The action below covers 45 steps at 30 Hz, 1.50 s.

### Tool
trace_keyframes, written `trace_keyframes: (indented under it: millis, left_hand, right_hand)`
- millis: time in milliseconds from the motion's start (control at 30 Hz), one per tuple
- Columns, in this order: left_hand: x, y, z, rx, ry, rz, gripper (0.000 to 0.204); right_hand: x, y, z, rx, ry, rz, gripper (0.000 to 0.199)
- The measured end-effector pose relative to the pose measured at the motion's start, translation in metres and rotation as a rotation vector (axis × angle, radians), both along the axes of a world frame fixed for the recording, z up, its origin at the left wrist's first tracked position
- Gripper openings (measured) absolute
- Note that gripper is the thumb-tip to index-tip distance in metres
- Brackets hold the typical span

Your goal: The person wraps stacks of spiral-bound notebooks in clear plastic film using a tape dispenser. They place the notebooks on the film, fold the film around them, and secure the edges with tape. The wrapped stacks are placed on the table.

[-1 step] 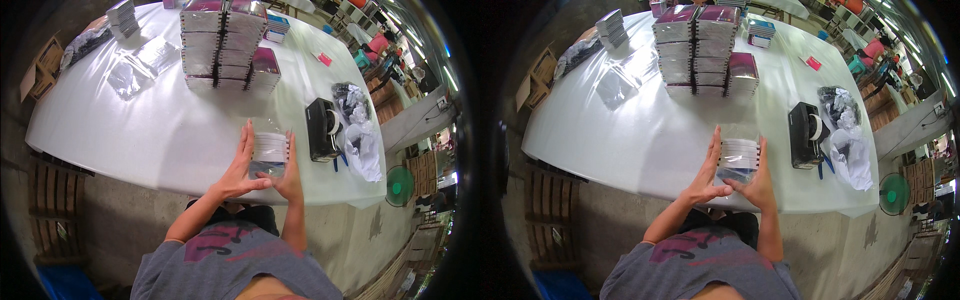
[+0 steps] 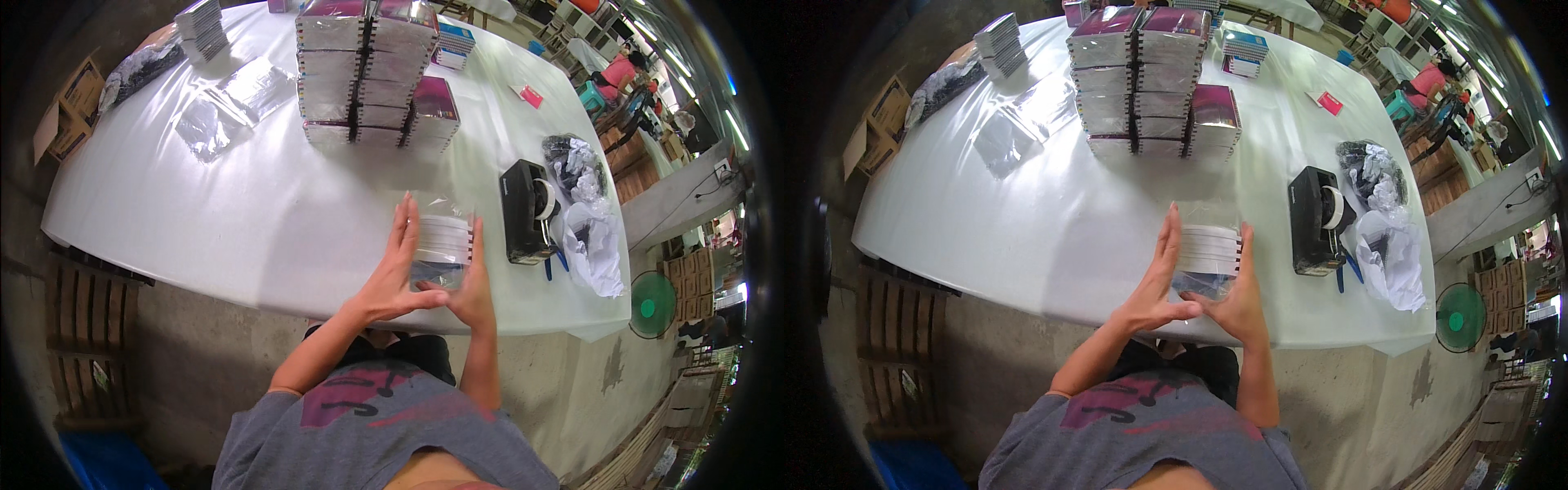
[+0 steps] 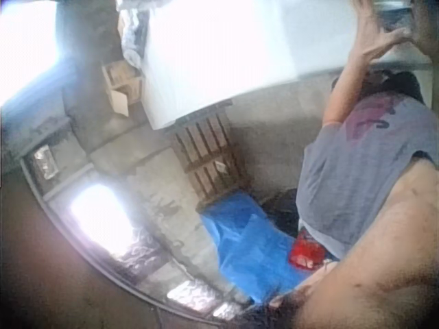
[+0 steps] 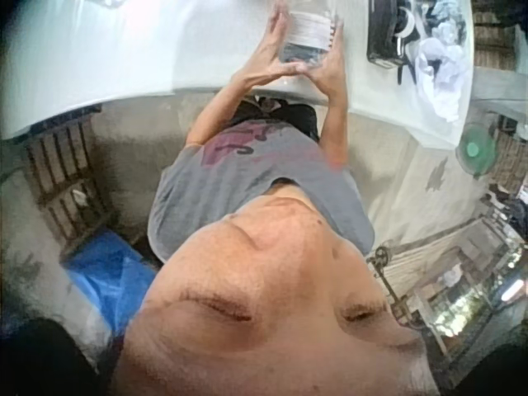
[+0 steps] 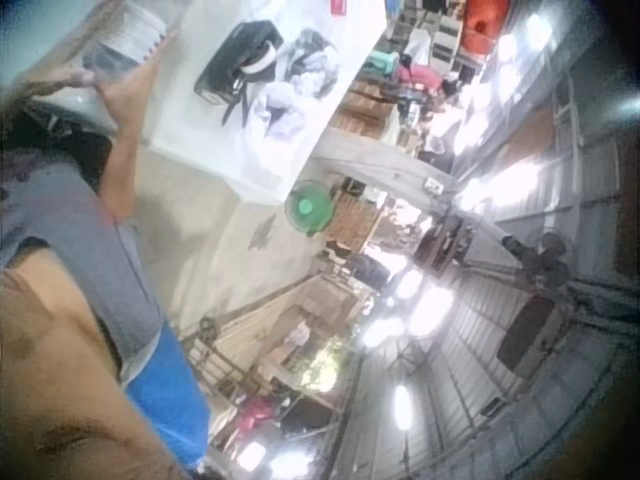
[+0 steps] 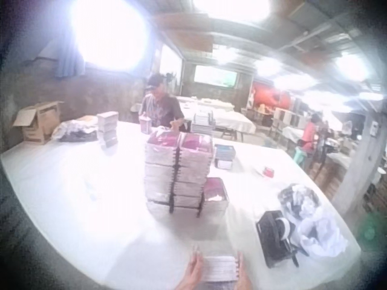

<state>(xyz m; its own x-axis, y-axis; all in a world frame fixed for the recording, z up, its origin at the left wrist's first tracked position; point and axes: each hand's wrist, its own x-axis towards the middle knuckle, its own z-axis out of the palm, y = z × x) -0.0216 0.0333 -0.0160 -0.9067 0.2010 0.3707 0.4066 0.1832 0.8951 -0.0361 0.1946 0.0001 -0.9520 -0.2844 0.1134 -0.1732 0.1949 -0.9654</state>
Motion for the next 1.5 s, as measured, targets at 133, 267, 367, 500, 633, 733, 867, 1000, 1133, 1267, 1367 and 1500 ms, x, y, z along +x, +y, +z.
trace_keyframes:
  millis: [133, 267, 367, 500, 633, 733, 867, 1000, 1133, 1267, 1367, 1500]
  left_hand:
    - [0.001, -0.002, 0.016, -0.452, 0.057, 0.11, 0.135]
    - [0.003, -0.013, 0.023, -0.7, 0.167, 0.183, 0.142]
    - [0.01, -0.038, 0.021, -0.595, 0.283, 0.228, 0.134]
    - [0.004, -0.047, 0.012, -0.629, 0.351, 0.101, 0.098]
    - [-0.002, -0.043, 0.013, -0.638, 0.375, 0.029, 0.076]
    - [-0.008, -0.042, 0.02, -0.682, 0.359, -0.036, 0.07]
    - [-0.015, -0.043, 0.026, -0.746, 0.311, -0.108, 0.072]
    - [-0.014, -0.046, 0.035, -0.821, 0.325, -0.103, 0.078]
    - [-0.015, -0.047, 0.04, -0.84, 0.367, -0.092, 0.077]
    - [-0.015, -0.047, 0.042, -0.881, 0.342, -0.121, 0.075]
    - [-0.013, -0.047, 0.042, -0.88, 0.379, -0.159, 0.068]
    - [-0.011, -0.047, 0.042, -0.787, 0.374, -0.217, 0.053]
  right_hand:
    - [0.006, -0.002, 0.022, 0.585, 0.107, -0.098, 0.127]
    - [0.003, 0.008, 0.023, 0.574, 0.167, -0.073, 0.128]
    - [0.005, 0.029, 0.022, 0.307, 0.195, -0.069, 0.124]
    - [0.01, 0.039, -0.001, 0.069, 0.21, -0.033, 0.111]
    - [0.015, 0.029, -0.021, -0.041, 0.252, -0.006, 0.094]
    - [0.015, 0.027, -0.018, 0.081, 0.334, -0.04, 0.085]
    - [0.011, 0.032, -0.009, 0.195, 0.37, -0.043, 0.074]
    - [0.003, 0.034, 0.002, 0.319, 0.399, 0.019, 0.066]
    - [-0.006, 0.036, 0.005, 0.382, 0.447, 0.103, 0.064]
    - [-0.01, 0.037, 0.013, 0.437, 0.487, 0.16, 0.063]
    - [-0.014, 0.033, 0.017, 0.48, 0.5, 0.189, 0.061]
    - [-0.016, 0.032, 0.019, 0.573, 0.558, 0.194, 0.06]
